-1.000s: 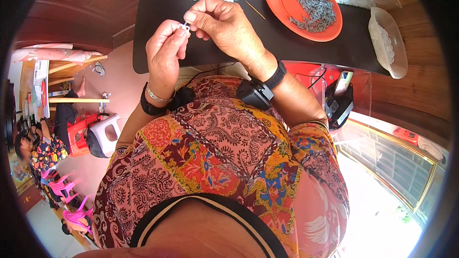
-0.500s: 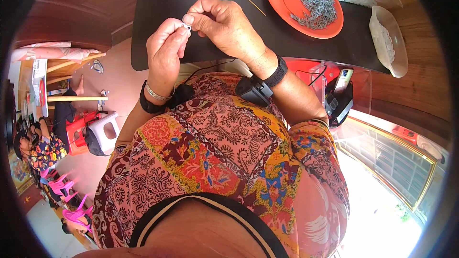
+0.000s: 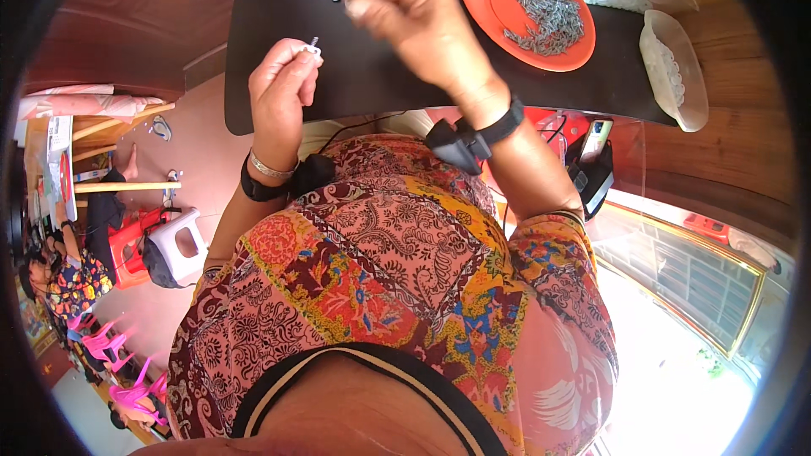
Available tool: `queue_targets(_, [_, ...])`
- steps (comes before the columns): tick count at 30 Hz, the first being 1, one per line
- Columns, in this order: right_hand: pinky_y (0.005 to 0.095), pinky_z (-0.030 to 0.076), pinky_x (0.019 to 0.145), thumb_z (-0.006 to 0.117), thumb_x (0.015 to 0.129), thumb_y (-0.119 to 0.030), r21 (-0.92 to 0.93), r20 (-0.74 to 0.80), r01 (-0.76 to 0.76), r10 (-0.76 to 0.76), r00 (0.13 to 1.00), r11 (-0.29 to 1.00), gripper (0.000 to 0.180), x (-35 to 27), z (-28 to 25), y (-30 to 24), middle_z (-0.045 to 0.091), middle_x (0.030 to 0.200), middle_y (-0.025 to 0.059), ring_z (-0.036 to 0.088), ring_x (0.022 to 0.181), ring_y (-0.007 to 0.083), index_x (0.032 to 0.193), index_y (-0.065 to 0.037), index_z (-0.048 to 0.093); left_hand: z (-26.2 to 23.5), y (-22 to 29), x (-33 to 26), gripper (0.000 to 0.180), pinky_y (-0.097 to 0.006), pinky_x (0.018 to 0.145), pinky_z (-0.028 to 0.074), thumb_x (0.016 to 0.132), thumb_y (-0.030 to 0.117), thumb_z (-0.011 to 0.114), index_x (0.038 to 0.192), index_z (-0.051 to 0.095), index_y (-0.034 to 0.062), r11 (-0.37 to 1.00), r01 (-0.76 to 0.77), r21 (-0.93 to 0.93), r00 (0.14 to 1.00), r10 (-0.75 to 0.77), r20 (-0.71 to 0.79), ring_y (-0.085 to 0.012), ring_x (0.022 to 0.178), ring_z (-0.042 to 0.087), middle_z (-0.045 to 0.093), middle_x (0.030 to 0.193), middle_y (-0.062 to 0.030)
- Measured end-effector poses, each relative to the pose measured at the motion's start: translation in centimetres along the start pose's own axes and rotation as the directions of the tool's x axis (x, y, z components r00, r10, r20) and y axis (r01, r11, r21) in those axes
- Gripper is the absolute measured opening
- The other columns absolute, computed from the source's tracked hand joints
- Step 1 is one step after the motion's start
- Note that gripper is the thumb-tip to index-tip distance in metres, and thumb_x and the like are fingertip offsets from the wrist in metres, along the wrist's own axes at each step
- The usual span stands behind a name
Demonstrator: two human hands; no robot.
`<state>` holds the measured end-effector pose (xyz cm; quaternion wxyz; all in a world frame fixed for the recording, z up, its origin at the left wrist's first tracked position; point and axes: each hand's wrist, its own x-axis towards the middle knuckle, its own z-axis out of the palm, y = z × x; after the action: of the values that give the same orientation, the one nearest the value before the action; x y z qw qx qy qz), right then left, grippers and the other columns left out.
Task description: Assembling small white plastic components by manually inserting metal pins.
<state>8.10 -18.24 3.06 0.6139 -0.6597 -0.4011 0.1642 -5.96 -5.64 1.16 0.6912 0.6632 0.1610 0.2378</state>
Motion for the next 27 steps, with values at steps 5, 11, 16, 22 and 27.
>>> queue_targets(5, [0.0221,0.047,0.067,0.062,0.09,-0.018,-0.417,-0.072,-0.022,-0.009,0.997,0.909,0.021,1.6,-5.0,1.9,0.066,0.084,0.0011,0.058,0.074,0.0077,0.102,-0.002,0.067,-0.8,-1.8,0.7,0.017,-0.02,0.047,0.027,0.088,0.012,0.051,0.077,0.055,0.0007,0.989,-0.002,-0.151,1.0,-0.002,-0.026,-0.0041,0.049,0.036,0.046,0.058,0.0016])
queue_targets(11, [0.0279,0.049,0.069,0.063,0.085,-0.014,-0.721,0.076,0.153,-0.142,0.987,0.676,0.016,2.4,-4.9,2.4,0.065,0.085,0.009,0.063,0.075,0.0199,0.098,-0.005,0.067,-0.2,-2.0,0.5,0.018,-0.02,0.048,0.028,0.089,0.013,0.051,0.077,0.055,0.0006,0.976,0.018,-0.219,1.0,-0.023,-0.018,-0.0041,0.051,0.036,0.046,0.058,0.0015])
queue_targets(16, [0.0344,0.05,0.071,0.063,0.082,-0.016,-0.815,0.253,0.274,-0.111,0.961,0.511,0.016,3.2,-4.2,2.2,0.065,0.09,0.0085,0.063,0.08,0.0271,0.093,-0.006,0.067,0.3,-2.3,0.4,0.017,-0.02,0.05,0.028,0.09,0.012,0.05,0.079,0.055,0.0,0.972,0.005,-0.233,1.0,-0.008,-0.012,-0.0041,0.051,0.036,0.045,0.058,0.0017])
queue_targets(22, [0.0366,0.049,0.072,0.064,0.082,-0.018,-0.831,0.277,0.278,-0.074,0.958,0.482,0.016,3.6,-4.1,3.3,0.065,0.089,0.0094,0.063,0.081,0.0288,0.091,-0.006,0.067,0.6,-2.1,0.4,0.016,-0.02,0.05,0.028,0.09,0.011,0.05,0.079,0.055,-0.0001,0.974,0.01,-0.226,1.0,-0.01,0.001,-0.0041,0.052,0.036,0.045,0.058,0.0019])
queue_targets(27, [0.0398,0.05,0.073,0.063,0.081,-0.018,-0.825,0.267,0.253,-0.046,0.963,0.506,0.014,3.1,-3.9,3.1,0.065,0.086,0.0106,0.063,0.082,0.0308,0.086,-0.005,0.063,0.5,-2.2,0.5,0.016,-0.02,0.05,0.029,0.09,0.012,0.051,0.079,0.055,0.0003,0.977,0.009,-0.211,1.0,-0.01,-0.004,-0.004,0.052,0.036,0.045,0.058,0.0021])
